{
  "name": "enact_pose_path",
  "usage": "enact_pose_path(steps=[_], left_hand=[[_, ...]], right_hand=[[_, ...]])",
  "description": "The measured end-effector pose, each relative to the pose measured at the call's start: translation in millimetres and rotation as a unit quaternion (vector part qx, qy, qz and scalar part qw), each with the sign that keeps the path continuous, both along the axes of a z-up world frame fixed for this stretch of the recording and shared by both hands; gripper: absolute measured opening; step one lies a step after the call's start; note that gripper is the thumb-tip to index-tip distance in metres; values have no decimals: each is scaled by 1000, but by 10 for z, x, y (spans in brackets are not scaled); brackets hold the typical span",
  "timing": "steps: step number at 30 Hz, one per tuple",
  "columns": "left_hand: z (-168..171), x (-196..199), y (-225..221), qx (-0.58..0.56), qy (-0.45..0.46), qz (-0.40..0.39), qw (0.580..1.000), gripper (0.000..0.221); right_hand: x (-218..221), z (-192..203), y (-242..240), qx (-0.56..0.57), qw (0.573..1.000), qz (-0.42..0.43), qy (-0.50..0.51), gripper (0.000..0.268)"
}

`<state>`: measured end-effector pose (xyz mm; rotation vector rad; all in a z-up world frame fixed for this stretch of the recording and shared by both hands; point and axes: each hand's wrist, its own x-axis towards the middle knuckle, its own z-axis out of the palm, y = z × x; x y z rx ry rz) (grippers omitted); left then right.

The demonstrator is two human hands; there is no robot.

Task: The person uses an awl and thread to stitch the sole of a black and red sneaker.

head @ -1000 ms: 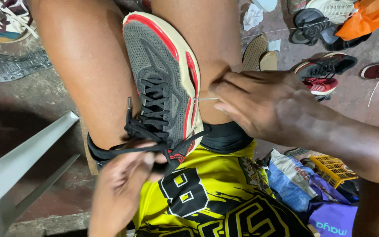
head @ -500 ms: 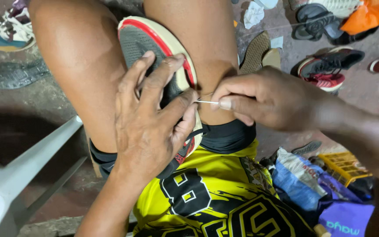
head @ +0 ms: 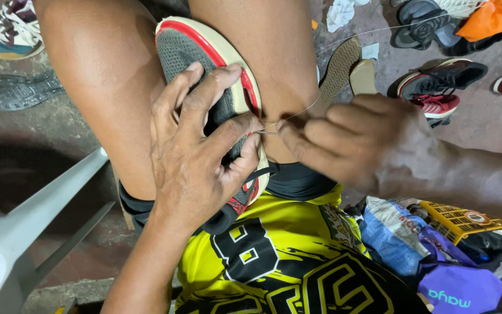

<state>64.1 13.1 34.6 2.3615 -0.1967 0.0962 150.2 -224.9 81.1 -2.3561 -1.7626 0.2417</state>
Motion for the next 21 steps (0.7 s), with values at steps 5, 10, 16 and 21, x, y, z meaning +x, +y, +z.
enact_pose_path(steps=[5,10,16,21], left_hand=[[-30,-41,-17,1,-10,1,1000,19],[-57,-38,-9,-13,-12,1,1000,16],[-54,-19,-14,-3,-12,12,1000,18],[10,8,69,-5,-3,12,1000,21]], right_hand=[[18,-121,-87,-6,997,-20,68,26],[154,-306,-98,-178,673,-282,660,30],[-36,42,-91,-150,954,-140,218,24],[56,447,-215,-178,966,-137,130,43]])
